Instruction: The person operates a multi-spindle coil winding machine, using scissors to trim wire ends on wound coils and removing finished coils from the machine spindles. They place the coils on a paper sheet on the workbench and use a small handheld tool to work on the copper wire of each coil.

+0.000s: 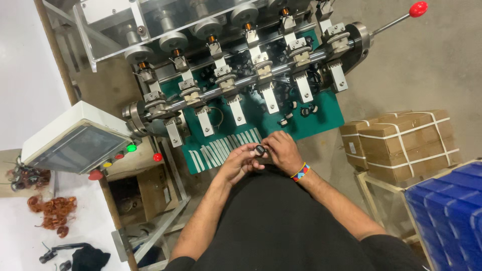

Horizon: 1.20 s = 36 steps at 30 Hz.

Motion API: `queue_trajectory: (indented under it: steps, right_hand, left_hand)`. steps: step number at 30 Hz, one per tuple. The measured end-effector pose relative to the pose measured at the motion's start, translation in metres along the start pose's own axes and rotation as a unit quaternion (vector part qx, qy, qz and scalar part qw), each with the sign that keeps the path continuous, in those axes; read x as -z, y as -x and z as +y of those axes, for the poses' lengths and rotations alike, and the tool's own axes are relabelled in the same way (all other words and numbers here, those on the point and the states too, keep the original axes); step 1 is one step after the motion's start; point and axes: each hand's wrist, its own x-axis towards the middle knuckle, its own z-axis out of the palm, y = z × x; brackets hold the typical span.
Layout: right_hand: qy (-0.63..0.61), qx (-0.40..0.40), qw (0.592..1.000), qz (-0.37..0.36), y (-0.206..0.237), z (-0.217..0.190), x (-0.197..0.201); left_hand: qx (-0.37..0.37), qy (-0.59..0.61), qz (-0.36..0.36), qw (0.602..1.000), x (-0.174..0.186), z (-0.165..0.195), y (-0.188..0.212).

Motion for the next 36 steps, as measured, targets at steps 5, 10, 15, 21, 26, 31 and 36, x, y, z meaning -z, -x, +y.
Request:
queue_trajectory:
  steps: [5, 10, 15, 21, 26, 31, 36]
  right_hand:
    - [-0.134, -0.227, 0.963, -0.059, 0.008, 0.033, 0.004]
    - [-0.309, -0.284, 0.892, -0.166, 0.016, 0.081, 0.007]
    - [-0.243, -0.262, 0.907, -0.221, 0.01, 0.087, 0.03]
    - [-0.073, -0.01, 0.986, -0.146, 0.027, 0.075, 0.076]
    - [0.061, -0.081, 0.957, -0.27, 0.031, 0.13, 0.067]
    - [0.081, -0.233, 0.947, -0.204, 0.021, 0.173, 0.071]
    - [-0.064, -0.322, 0.933, -0.149, 0.041, 0.161, 0.076]
  left_hand:
    - [-0.092, -0.254, 0.091, 0.958, -0.015, -0.006, -0.004]
    - [-0.219, -0.503, 0.145, 0.824, -0.049, -0.022, -0.014]
    - [-0.281, -0.568, 0.182, 0.752, -0.078, -0.049, -0.036]
    - [-0.205, -0.416, 0.264, 0.846, -0.079, -0.089, -0.08]
    - [-0.121, -0.45, 0.281, 0.839, -0.074, -0.102, -0.097]
    - [-0.242, -0.716, 0.336, 0.562, -0.065, -0.058, -0.116]
    - [-0.15, -0.759, 0.315, 0.55, -0.058, -0.004, -0.144]
